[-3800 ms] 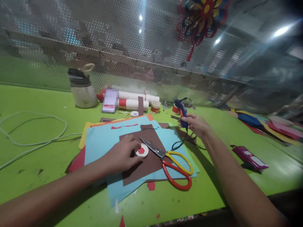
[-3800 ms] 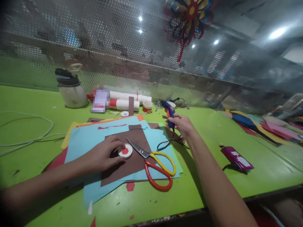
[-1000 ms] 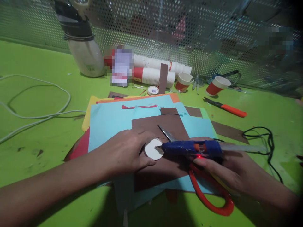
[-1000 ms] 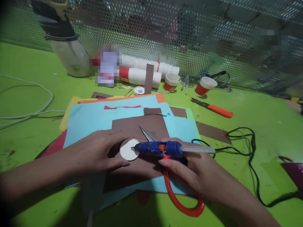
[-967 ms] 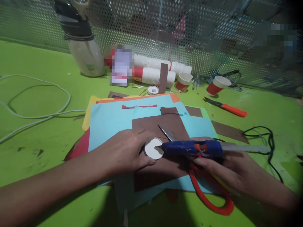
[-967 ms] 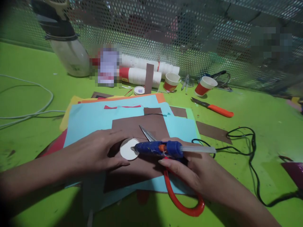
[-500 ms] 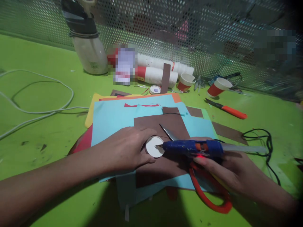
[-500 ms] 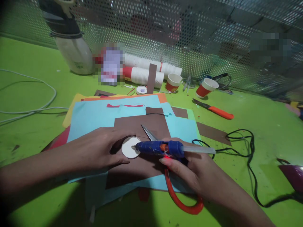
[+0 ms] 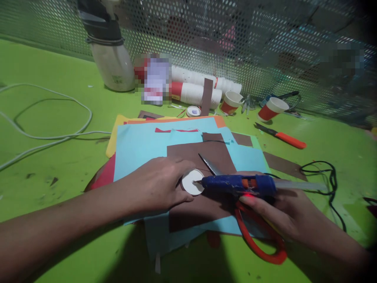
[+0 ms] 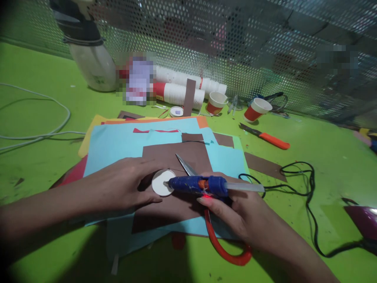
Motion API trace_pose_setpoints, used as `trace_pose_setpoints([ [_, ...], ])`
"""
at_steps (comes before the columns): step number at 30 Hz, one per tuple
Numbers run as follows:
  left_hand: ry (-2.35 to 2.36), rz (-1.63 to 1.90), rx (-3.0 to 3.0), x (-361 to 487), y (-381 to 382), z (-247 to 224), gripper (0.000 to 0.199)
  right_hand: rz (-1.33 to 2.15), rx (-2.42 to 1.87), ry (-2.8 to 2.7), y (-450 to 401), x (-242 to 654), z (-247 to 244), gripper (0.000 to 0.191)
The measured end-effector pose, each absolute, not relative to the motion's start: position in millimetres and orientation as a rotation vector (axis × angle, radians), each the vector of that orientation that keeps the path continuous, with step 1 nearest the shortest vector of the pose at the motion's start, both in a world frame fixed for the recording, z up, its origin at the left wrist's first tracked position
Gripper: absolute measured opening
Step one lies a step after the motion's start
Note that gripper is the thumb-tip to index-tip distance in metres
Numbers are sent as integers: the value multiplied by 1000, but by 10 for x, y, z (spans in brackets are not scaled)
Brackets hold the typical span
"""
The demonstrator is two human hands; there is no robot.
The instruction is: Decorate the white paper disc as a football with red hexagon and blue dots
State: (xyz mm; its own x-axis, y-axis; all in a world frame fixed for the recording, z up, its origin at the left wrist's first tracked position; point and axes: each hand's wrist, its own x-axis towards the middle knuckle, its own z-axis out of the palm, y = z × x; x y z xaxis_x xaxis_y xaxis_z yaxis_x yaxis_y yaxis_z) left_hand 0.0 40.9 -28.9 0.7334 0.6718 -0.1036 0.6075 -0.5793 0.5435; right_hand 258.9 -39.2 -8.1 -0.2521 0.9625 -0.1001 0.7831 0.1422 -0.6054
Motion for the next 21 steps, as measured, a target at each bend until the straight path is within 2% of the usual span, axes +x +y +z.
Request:
trace_pose_setpoints([
  [11, 916, 223, 2396, 0, 396, -320, 18, 724, -1665, -2138, -376, 2559, -61, 28],
  [21, 943, 256, 2367, 14, 395, -327, 27, 736, -1612, -2104, -359, 2585, -82, 25],
])
